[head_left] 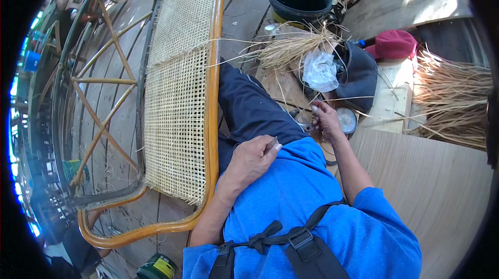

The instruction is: Weaving a chair seat with natural cane fibers in a workshop setting.

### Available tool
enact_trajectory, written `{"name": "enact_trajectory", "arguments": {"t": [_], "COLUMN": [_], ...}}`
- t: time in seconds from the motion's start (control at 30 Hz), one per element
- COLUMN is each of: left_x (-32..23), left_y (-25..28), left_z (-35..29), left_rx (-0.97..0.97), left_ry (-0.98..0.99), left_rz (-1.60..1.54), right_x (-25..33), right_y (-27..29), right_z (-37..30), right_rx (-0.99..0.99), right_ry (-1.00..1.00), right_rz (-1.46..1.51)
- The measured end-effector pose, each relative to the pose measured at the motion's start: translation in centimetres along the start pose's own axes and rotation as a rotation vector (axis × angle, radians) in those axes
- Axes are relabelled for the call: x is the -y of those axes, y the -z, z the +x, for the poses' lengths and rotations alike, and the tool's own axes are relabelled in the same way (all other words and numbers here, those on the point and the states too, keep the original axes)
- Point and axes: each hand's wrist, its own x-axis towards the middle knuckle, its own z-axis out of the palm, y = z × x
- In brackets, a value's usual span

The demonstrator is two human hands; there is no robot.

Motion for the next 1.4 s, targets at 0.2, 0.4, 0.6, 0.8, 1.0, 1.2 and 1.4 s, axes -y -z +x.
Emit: {"name": "enact_trajectory", "arguments": {"t": [0.2,0.4,0.6,0.8,1.0,1.2,1.4], "left_x": [-1.1,-0.3,2.2,7.1,11.3,13.8,15.6], "left_y": [1.8,5.3,6.8,10.4,12.5,15.9,16.6], "left_z": [-0.5,-2.8,-7.2,-12.0,-12.5,-15.1,-16.4], "left_rx": [-0.185,-0.063,-0.225,-0.174,-0.205,-0.193,-0.195], "left_ry": [0.01,0.237,0.257,0.582,0.59,0.742,0.855], "left_rz": [-0.12,-0.532,-0.232,-0.362,-0.339,-0.28,-0.205], "right_x": [10.2,14.9,11.4,10.9,8.7,8.4,6.8], "right_y": [-4.1,-13.3,-17.6,-18.9,-20.6,-20.6,-20.1], "right_z": [-8.1,-12.7,-9.8,-2.1,-1.2,1.0,2.2], "right_rx": [0.176,0.649,0.613,0.371,0.424,0.307,0.347], "right_ry": [0.535,0.62,0.288,0.182,0.154,0.134,0.111], "right_rz": [-0.234,-0.22,-0.155,0.025,0.02,0.065,0.087]}}
